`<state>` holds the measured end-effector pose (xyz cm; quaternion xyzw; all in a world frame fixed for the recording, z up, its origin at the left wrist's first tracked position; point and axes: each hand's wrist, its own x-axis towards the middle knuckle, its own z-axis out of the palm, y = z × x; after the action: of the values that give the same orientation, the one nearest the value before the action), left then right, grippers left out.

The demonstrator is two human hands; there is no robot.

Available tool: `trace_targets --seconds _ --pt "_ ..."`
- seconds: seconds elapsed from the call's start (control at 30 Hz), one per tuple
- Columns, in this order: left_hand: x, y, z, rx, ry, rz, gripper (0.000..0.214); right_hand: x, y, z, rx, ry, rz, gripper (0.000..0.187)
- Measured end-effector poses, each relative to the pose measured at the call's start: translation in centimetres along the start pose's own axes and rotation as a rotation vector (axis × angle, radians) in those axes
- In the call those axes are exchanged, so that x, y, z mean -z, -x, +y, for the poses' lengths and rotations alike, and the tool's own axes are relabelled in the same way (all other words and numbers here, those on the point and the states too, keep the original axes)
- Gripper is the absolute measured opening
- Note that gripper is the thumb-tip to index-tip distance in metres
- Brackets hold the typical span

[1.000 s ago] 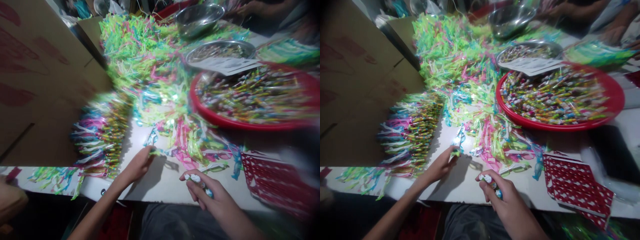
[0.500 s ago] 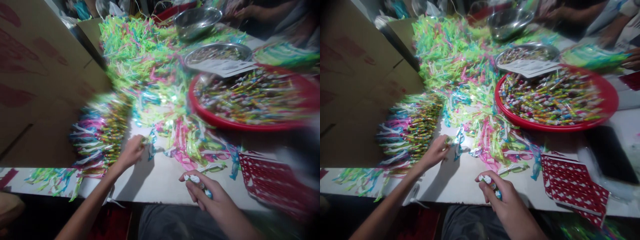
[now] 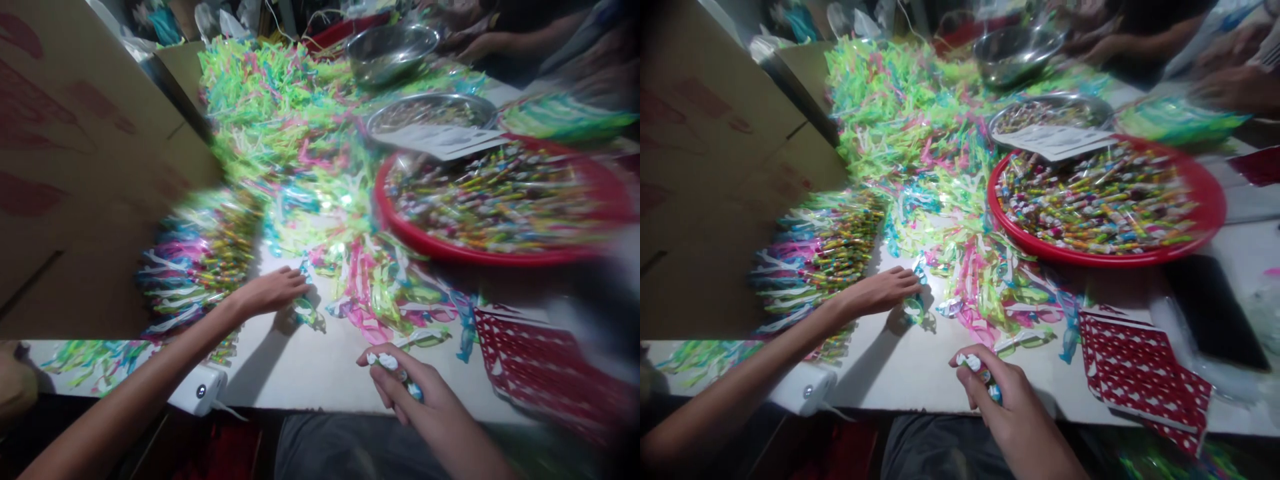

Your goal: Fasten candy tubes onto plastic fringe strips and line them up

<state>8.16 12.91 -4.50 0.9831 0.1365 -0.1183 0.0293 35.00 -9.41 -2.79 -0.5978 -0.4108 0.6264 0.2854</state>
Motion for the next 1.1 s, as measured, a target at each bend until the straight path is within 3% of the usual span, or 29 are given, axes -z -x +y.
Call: trace_targets --seconds 0.1,0.3,0.53,0.67,0.83,1.1 --pt "0.2 -0.6 0.2 -0.026 -0.022 -0.014 0.02 0.1 -0.2 0.2 0.024 0.019 -0.018 0.048" --pt "-0.9 -0.9 0.4 0.035 0.015 0.013 0.019 0.0 -0.6 0.3 0.062 -0.016 -0.005 0.05" --pt "-0.7 1.5 -3.1 0.26 0.078 0.121 0.058 0.3 -0.6 0.1 0.104 -0.035 -0.039 0.043" --pt "-0.6 1.7 -4.6 0.189 0.044 0.054 0.061 0.1 -0.7 -0.1 0.078 -0.016 -0.05 0.043" --pt "-0.5 0.9 -4.8 0.064 -0.003 -0.014 0.068 -0.1 -0.8 -0.1 0.106 -0.015 -0.048 0.046" --pt "0.2 1.0 -5.7 -0.023 0.001 -0.008 0.059 0.0 -0.8 0.4 0.106 -0.031 -0.026 0.051"
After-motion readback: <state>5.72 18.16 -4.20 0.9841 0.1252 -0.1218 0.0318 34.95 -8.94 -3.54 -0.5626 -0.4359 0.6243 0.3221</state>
